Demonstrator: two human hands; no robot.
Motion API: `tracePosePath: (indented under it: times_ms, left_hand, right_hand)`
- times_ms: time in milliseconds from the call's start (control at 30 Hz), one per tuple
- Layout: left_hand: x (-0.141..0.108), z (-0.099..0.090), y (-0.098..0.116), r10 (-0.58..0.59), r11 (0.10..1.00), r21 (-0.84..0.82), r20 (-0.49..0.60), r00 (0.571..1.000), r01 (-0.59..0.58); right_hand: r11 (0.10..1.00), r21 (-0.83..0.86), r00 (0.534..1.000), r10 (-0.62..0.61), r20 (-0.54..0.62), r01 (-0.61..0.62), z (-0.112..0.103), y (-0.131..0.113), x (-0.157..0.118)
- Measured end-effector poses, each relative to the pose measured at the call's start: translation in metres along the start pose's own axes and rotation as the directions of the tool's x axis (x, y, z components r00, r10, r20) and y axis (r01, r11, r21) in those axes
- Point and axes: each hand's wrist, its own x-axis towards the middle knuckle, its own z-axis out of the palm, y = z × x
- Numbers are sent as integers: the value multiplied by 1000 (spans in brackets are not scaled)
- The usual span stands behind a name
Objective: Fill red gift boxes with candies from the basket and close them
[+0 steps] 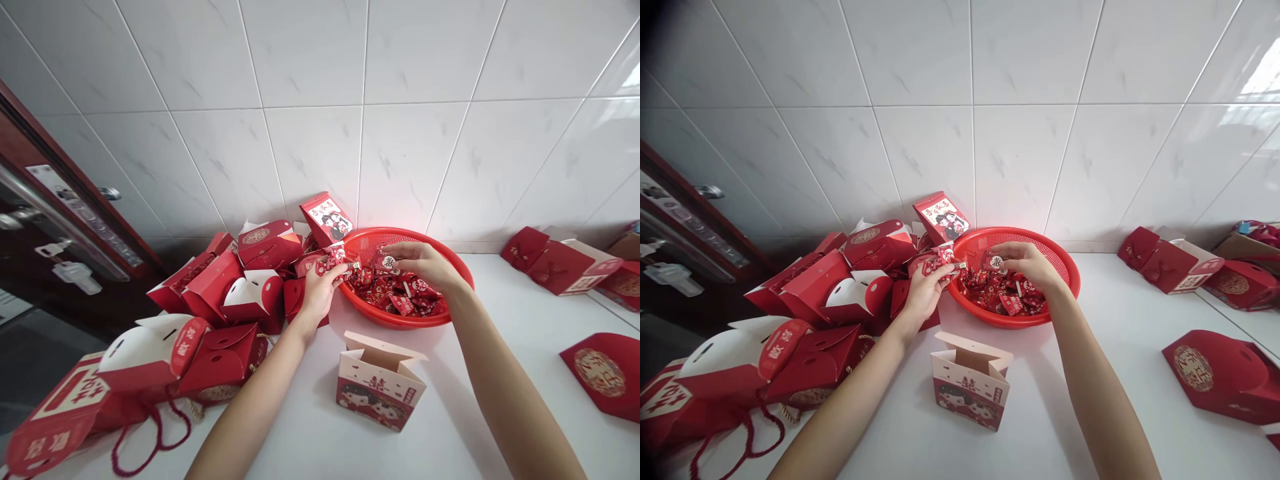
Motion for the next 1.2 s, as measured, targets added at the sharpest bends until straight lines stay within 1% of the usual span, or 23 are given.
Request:
tracePosePath:
  times_ms: [167, 233, 333, 400, 500, 567, 633, 700, 833, 900, 967, 1067, 1133, 1200]
  left_hand:
    - [-1, 1, 1, -1, 1000, 22, -13, 1000, 1]
    - [-2, 1, 2, 1, 999, 47, -24, 1000, 0]
    - [-6, 2, 2, 7, 996, 91, 8, 1000, -8]
    - [-10, 4, 3, 10, 993, 116, 36, 999, -14]
    - [-15, 7, 5, 37, 988, 149, 55, 998, -45]
    - [-18, 10, 7, 55, 985, 158, 74, 996, -66]
    - [-21, 12, 10, 65, 985, 154, 93, 994, -79]
    - [-23, 14, 14, 63, 986, 146, 102, 993, -77]
    - [-27, 18, 20, -24, 995, 103, 105, 994, 13]
    - [-27, 19, 22, -44, 995, 92, 92, 995, 35]
    - [-27, 19, 22, -24, 995, 101, 76, 997, 16]
    - [-27, 18, 23, 32, 990, 133, 86, 996, -44]
    - [-28, 18, 24, 107, 974, 189, 97, 989, -124]
    - [-30, 17, 24, 194, 930, 295, 107, 975, -218]
  right_hand:
    - [998, 34, 997, 53, -56, -51, 12, -7, -9]
    - [999, 8, 997, 33, -70, -32, 17, -11, -11]
    - [998, -64, 998, -24, -60, 20, 25, -18, -15]
    - [995, -92, 999, -31, -17, 29, 30, -24, -18]
    - [997, -69, 993, -25, 118, 33, 37, -32, -24]
    - [997, -45, 987, -55, 149, 62, 41, -35, -27]
    - [994, -45, 990, -92, 108, 97, 45, -37, -29]
    - [993, -51, 993, -103, 64, 106, 48, -38, -30]
    - [997, 3, 997, -73, 37, 73, 50, -39, -32]
    - [998, 35, 998, -61, 29, 60, 50, -40, -33]
    - [997, 55, 998, -57, 8, 56, 50, -40, -33]
    - [997, 61, 999, -39, -38, 41, 49, -40, -33]
    - [999, 48, 998, -22, -52, 24, 50, -39, -33]
    - [999, 28, 998, -15, -61, 17, 51, -39, -33]
